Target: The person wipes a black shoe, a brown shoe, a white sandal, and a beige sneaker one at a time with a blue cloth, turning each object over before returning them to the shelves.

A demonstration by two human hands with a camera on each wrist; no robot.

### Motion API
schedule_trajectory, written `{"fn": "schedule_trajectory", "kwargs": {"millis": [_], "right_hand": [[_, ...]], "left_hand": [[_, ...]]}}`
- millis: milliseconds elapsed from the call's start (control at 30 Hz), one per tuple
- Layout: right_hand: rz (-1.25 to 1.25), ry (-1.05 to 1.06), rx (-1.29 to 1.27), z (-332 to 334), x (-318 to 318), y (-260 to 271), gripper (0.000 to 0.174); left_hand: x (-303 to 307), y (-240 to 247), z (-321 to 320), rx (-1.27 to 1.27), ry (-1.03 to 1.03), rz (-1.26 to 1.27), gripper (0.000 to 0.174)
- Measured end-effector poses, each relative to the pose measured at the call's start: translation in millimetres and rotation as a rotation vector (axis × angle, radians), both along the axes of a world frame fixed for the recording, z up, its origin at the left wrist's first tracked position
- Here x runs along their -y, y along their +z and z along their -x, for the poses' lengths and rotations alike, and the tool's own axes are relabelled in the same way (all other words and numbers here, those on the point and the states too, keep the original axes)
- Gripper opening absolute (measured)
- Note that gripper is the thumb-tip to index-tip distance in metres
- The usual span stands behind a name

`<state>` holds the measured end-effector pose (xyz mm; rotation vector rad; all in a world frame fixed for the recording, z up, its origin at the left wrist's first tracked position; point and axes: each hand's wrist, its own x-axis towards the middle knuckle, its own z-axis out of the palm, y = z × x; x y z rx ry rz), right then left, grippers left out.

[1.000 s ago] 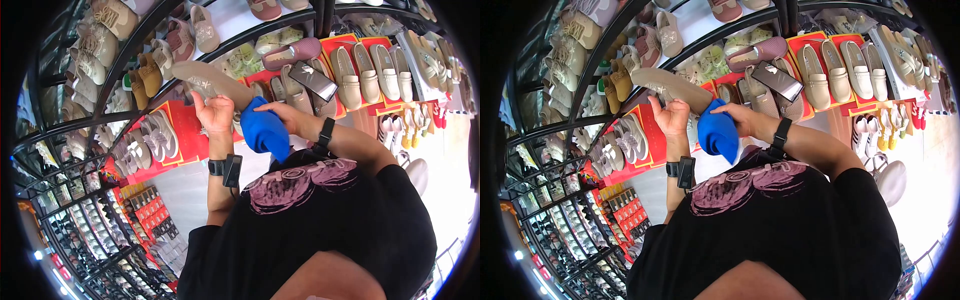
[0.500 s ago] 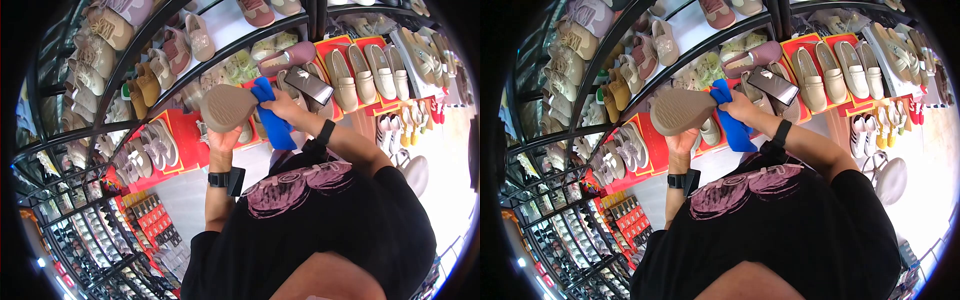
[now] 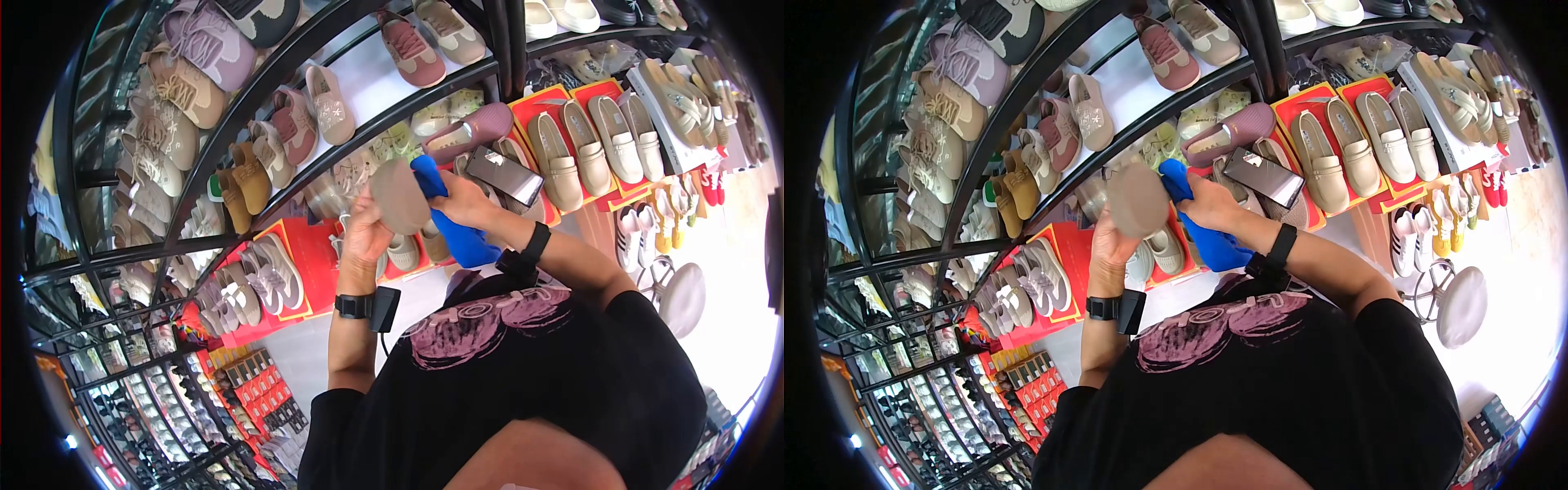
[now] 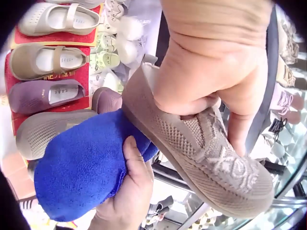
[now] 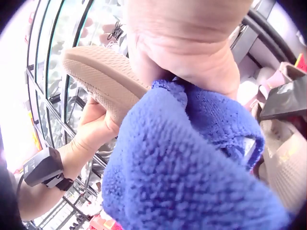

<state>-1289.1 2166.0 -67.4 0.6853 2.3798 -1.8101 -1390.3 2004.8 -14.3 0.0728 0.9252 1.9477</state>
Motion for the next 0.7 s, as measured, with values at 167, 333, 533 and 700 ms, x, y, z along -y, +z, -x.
{"fn": "schedule_trajectory", "kwargs": {"millis": [167, 333, 533, 700], "right_hand": [[0.137, 0.04, -0.2, 1, -8, -13, 0.042], [0.464, 0.056, -0.17, -20, -38, 31, 0.042], [1.242, -0.163, -0.254, -31, -66, 42, 0.041], [1.312, -0.189, -0.319, -8, -68, 45, 0.041]], "left_hand": [[-24, 18, -4, -0.296, -0.143, 0.187, 0.043], [-35, 20, 21, -0.455, -0.269, 0.301, 0.038], [-65, 38, 81, -0.742, -0.35, 0.51, 0.029], [-99, 35, 148, -1.059, -0.448, 0.586, 0.021]]}}
